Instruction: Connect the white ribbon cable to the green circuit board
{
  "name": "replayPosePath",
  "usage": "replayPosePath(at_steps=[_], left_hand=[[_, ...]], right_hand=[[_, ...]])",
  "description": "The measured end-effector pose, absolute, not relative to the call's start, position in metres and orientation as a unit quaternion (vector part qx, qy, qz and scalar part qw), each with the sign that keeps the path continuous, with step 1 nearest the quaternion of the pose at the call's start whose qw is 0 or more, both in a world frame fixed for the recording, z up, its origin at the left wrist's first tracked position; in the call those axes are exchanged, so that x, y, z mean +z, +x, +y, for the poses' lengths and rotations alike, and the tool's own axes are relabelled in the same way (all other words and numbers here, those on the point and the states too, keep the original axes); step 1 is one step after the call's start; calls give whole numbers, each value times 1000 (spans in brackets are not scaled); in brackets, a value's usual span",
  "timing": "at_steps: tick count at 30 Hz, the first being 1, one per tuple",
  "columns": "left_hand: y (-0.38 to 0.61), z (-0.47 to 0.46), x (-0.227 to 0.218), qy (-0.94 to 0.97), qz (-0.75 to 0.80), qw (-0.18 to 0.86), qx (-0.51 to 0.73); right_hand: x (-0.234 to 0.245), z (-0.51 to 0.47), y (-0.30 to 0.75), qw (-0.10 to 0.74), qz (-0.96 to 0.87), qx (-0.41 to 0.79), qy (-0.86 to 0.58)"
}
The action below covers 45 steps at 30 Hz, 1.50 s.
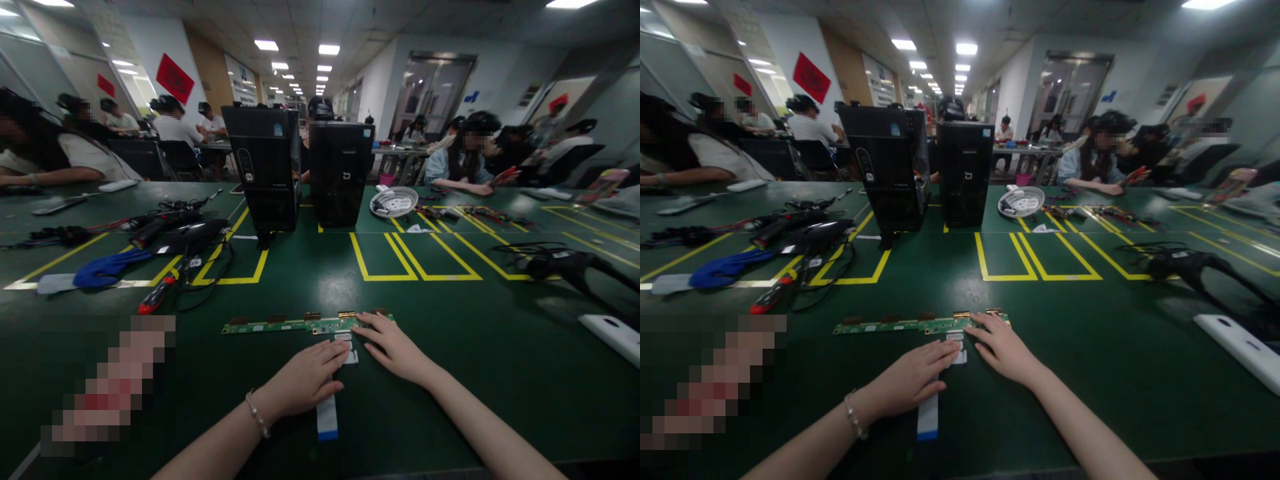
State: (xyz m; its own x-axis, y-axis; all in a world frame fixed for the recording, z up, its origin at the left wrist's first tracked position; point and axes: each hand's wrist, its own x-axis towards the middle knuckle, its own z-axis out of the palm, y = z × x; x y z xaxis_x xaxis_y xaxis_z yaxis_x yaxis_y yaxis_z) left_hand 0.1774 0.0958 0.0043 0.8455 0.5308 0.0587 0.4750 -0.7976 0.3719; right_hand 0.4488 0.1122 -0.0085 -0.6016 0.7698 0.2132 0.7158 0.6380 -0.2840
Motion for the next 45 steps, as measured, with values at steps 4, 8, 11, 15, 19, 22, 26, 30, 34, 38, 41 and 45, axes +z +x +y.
replayPosePath(at_steps=[4, 8, 11, 15, 19, 22, 26, 30, 34, 38, 41, 45], left_hand=[[177, 97, 4, 947, 261, 169, 76], [177, 99, 2, 950, 256, 163, 75], [178, 101, 0, 952, 253, 160, 72], [178, 101, -2, 953, 249, 154, 74], [177, 100, -1, 953, 254, 148, 73], [178, 99, 1, 954, 254, 142, 74], [178, 100, 3, 955, 253, 134, 79], [178, 101, 1, 957, 249, 118, 85], [179, 100, -2, 961, 245, 94, 88], [182, 97, -3, 962, 249, 62, 95], [183, 96, -2, 963, 247, 48, 95], [181, 97, 1, 964, 248, 48, 84]], right_hand=[[-7, 111, 449, 163, -890, 87, -417], [-6, 110, 448, 169, -890, 80, -416], [-6, 110, 448, 167, -893, 76, -412], [-4, 110, 447, 160, -894, 73, -412], [-3, 110, 447, 159, -892, 75, -416], [-4, 110, 447, 157, -893, 75, -415], [-7, 111, 448, 164, -893, 71, -412], [-9, 111, 448, 174, -895, 64, -405], [-8, 111, 448, 174, -895, 62, -405], [-7, 111, 448, 170, -895, 68, -408], [-7, 112, 448, 175, -895, 72, -404], [-6, 111, 447, 170, -895, 74, -407]])
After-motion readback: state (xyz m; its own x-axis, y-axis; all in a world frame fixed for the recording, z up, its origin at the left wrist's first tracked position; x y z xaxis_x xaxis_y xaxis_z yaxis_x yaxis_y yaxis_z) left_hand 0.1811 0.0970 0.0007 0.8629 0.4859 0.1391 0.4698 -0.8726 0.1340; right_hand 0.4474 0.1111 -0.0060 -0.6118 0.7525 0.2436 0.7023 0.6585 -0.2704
